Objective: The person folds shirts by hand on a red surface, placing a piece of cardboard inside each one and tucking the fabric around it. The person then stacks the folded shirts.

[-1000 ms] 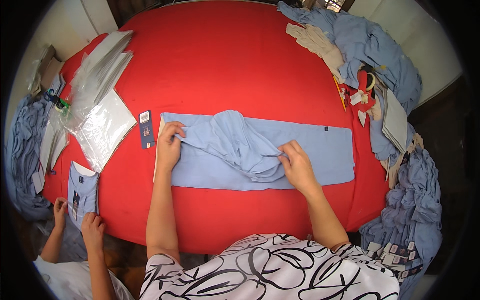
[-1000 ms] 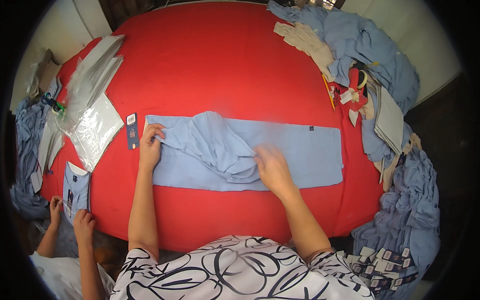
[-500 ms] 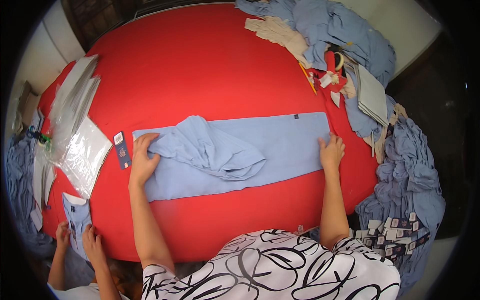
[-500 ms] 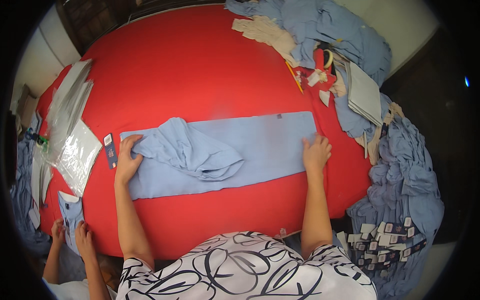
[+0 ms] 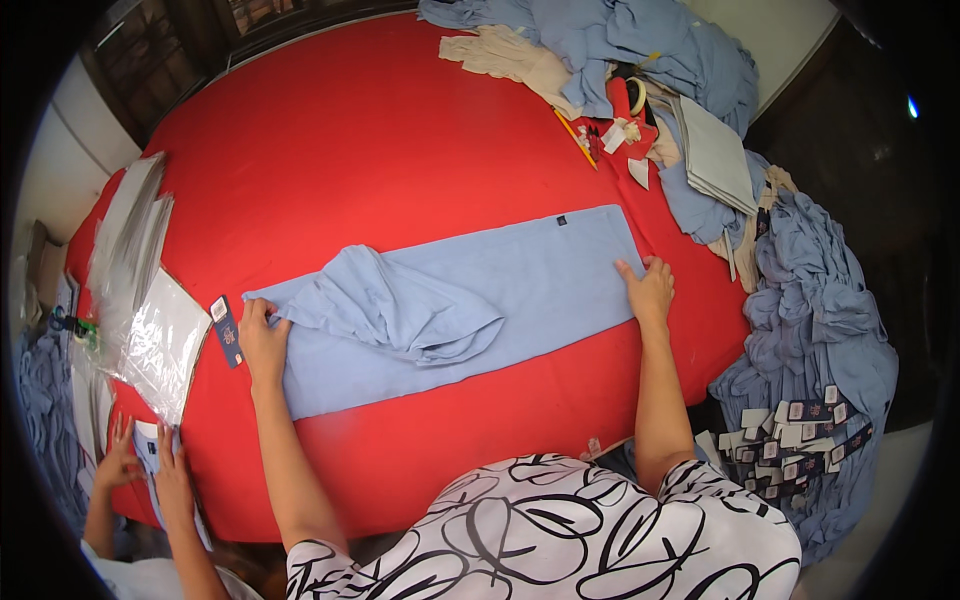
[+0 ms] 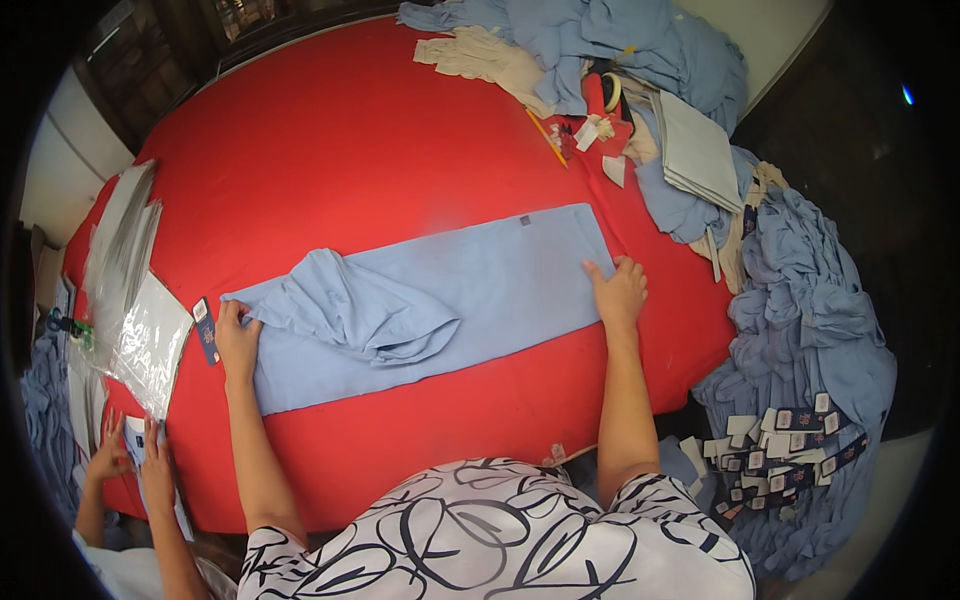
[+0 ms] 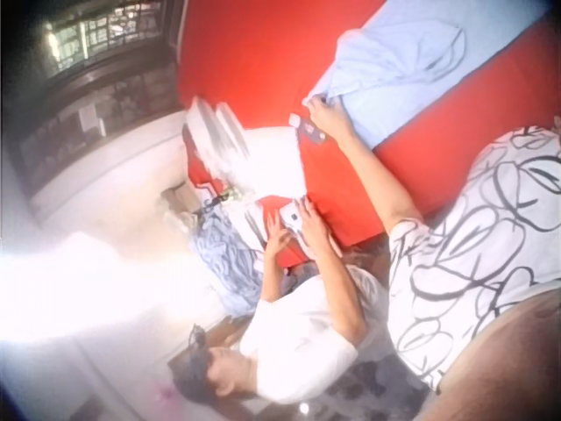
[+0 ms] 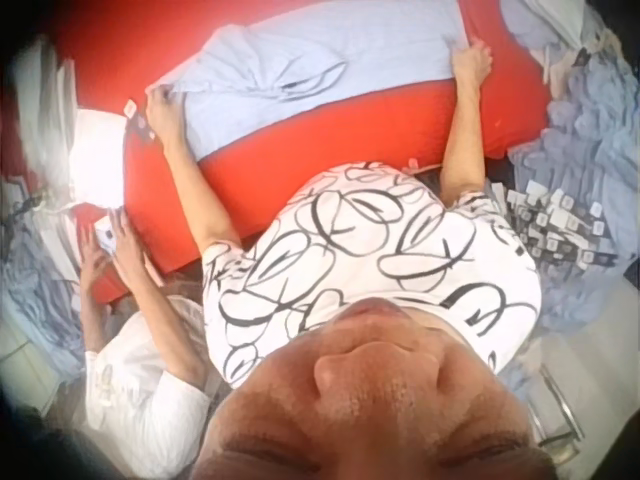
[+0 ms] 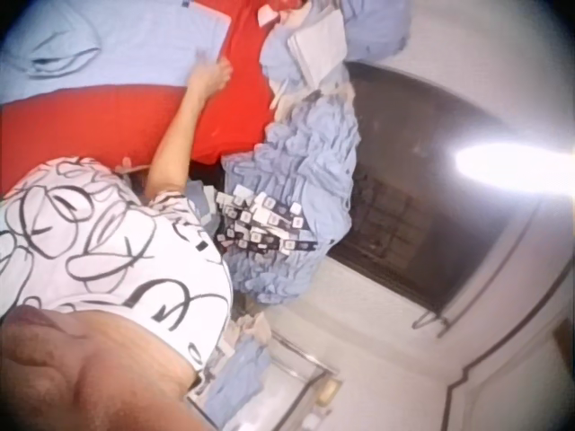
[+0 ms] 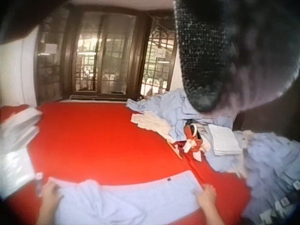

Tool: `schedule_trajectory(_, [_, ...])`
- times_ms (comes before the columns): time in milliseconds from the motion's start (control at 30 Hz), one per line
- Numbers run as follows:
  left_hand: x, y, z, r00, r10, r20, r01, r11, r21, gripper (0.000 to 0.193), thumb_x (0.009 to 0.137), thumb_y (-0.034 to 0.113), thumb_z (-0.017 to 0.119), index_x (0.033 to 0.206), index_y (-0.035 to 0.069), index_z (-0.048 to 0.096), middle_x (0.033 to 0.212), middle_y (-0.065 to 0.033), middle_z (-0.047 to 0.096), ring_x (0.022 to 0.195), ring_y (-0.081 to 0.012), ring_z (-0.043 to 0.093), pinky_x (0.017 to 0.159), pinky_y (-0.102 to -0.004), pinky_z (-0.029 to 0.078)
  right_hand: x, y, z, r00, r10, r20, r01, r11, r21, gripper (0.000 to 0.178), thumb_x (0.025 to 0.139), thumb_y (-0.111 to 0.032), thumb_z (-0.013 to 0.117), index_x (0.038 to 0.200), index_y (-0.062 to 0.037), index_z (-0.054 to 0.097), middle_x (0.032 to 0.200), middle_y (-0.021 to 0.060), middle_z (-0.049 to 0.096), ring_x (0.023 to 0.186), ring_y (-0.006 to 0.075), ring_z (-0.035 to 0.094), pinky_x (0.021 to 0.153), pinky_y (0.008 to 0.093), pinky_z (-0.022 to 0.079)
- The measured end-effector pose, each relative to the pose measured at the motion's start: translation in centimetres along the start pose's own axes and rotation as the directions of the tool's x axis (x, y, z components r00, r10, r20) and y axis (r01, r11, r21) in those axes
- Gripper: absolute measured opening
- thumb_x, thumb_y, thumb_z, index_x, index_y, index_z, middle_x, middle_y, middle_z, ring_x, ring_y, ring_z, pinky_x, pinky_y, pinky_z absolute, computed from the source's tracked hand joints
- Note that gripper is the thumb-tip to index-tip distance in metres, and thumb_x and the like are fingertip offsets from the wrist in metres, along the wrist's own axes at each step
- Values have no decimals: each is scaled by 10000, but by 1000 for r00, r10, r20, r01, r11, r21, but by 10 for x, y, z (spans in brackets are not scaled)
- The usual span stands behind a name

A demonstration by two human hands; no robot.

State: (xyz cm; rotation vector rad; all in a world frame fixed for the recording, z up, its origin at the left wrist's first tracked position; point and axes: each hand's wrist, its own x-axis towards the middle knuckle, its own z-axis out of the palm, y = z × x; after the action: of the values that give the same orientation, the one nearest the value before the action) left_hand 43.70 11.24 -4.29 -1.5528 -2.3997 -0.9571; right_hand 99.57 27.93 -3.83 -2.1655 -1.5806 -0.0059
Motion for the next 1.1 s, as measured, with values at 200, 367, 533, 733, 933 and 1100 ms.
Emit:
schedule_trajectory(200, [10, 7, -10, 984, -108, 143, 117, 992, -52, 252, 737, 149, 737, 899, 32, 583, 957, -78, 578, 811, -275, 561, 724, -394, 462, 27, 3, -16, 945, -53, 323, -59, 942, 329, 455, 768, -307, 779, 972, 67, 617, 990, 245, 666, 934, 361, 651, 811, 411, 502])
schedule_trajectory(367, [-1, 9, -43, 971, -117, 209, 154, 973, -170, 370, 774, 160, 727, 1111, 60, 612, 1098, -100, 580, 980, -295, 559, 872, -392, 469, -3, -73, -41, 931, -306, 199, 191, 873, 449, 397, 759, -199, 757, 1042, -1, 561, 906, 215, 649, 852, 358, 651, 755, 411, 505])
schedule_trajectory(533, [-17, 12, -54, 954, -256, 155, 253, 967, 40, 428, 849, 225, 704, 1214, 35, 588, 1204, -139, 573, 1104, -339, 534, 962, -422, 448, -89, -162, -45, 699, -643, 312, 444, 733, 516, 415, 800, -174, 760, 1128, -23, 558, 947, 147, 643, 838, 293, 629, 780, 371, 503])
schedule_trajectory(733, [-37, 13, -65, 899, -398, 182, 377, 915, 141, 481, 878, 281, 688, 1238, -11, 562, 1243, -177, 563, 1132, -364, 532, 964, -445, 448, -84, -132, -26, 790, -577, 207, 356, 706, 612, 336, 867, -181, 691, 1156, -37, 598, 998, 136, 644, 807, 272, 627, 786, 392, 505])
schedule_trajectory(933, [-43, 18, -69, 858, -464, 221, 453, 886, 99, 535, 835, 269, 733, 1250, -13, 548, 1265, -177, 543, 1132, -361, 554, 956, -443, 468, -51, -72, 0, 849, -303, 433, 168, 931, 323, 303, 883, -197, 676, 1091, 11, 601, 949, 129, 624, 830, 247, 606, 806, 369, 491])
schedule_trajectory(1100, [-48, 16, -74, 855, -486, 181, 477, 874, 92, 529, 784, 195, 774, 1226, -11, 569, 1252, -180, 547, 1125, -352, 579, 948, -431, 489, -51, -88, -3, 765, -300, 569, -67, 843, 534, 311, 836, -160, 699, 1071, 13, 593, 959, 132, 631, 880, 217, 624, 784, 334, 498])
